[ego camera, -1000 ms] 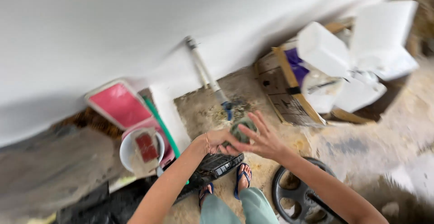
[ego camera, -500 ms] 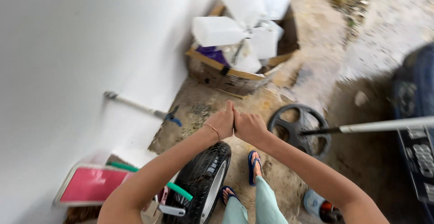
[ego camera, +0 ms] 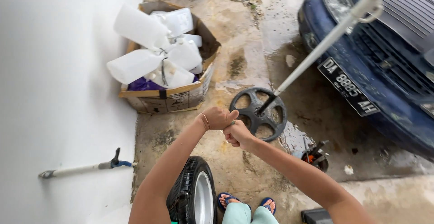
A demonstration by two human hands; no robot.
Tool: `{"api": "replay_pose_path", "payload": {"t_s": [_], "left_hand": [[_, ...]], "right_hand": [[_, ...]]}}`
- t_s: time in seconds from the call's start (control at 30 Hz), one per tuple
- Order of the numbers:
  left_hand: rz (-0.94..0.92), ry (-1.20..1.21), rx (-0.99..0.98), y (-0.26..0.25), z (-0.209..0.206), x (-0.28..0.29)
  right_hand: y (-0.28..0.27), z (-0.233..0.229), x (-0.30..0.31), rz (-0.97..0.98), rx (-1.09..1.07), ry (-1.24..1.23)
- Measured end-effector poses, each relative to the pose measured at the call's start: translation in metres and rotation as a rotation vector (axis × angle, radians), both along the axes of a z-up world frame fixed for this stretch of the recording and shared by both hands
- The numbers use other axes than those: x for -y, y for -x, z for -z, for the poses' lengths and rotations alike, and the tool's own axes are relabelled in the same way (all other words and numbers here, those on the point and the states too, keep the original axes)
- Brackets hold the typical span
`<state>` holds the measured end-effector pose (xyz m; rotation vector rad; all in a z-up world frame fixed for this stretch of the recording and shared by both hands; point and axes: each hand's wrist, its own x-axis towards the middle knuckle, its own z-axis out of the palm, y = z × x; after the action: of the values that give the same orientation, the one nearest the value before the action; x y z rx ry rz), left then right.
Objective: Rinsing a cleaning cloth at a tap and wiping down the exterior surfaces of a car, followed by organizing cleaning supplies.
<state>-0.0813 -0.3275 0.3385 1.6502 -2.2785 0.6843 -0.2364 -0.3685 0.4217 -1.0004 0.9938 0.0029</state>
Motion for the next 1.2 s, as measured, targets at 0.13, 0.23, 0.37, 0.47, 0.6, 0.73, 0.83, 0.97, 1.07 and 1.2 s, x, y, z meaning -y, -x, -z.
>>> {"api": "replay_pose_path", "payload": {"t_s": [0.13, 0.23, 0.37, 0.47, 0.6, 0.73, 0.83, 0.97, 1.07, 1.2], "left_hand": [[0.019, 0.055, 0.013, 0.049, 0.006, 0.041], [-0.013, 0.116, 0.05, 0.093, -0.002, 0.075], [-0.284, -0.194, -0.247, 0.159, -0.014, 0.12], [-0.397, -0.677, -0.91, 0.212, -0.101, 0.141], [-0.412, -1.075, -2.009, 0.256, -0.177, 0.165], [-0.309, -1.25, -2.074, 0.311, -0.214, 0.186], [-0.011, -1.481, -1.892, 0.354, -0.212, 0.214], [-0.101, -1.344, -1.143, 0.415, -0.193, 0.25], [-0.154, -0.82, -0.594, 0.459, -0.154, 0.278], [0.161, -0.315, -0.283, 0.493, -0.119, 0.312]], "right_hand": [[0.053, 0.0, 0.036, -0.008, 0.027, -0.008], [0.101, -0.036, 0.07, -0.184, -0.074, 0.498], [0.166, -0.109, 0.103, -0.445, -0.239, 1.061], [0.218, -0.109, 0.143, -0.385, -0.178, 1.481], [0.287, -0.134, 0.175, -0.112, 0.071, 1.847], [0.347, -0.119, 0.203, -0.172, 0.063, 2.063], [0.383, -0.107, 0.223, -0.23, 0.054, 2.272], [0.432, -0.101, 0.24, -0.172, 0.062, 2.277], [0.468, -0.078, 0.252, -0.154, -0.312, 2.147], [0.504, -0.068, 0.266, -0.047, -0.699, 1.753]]}}
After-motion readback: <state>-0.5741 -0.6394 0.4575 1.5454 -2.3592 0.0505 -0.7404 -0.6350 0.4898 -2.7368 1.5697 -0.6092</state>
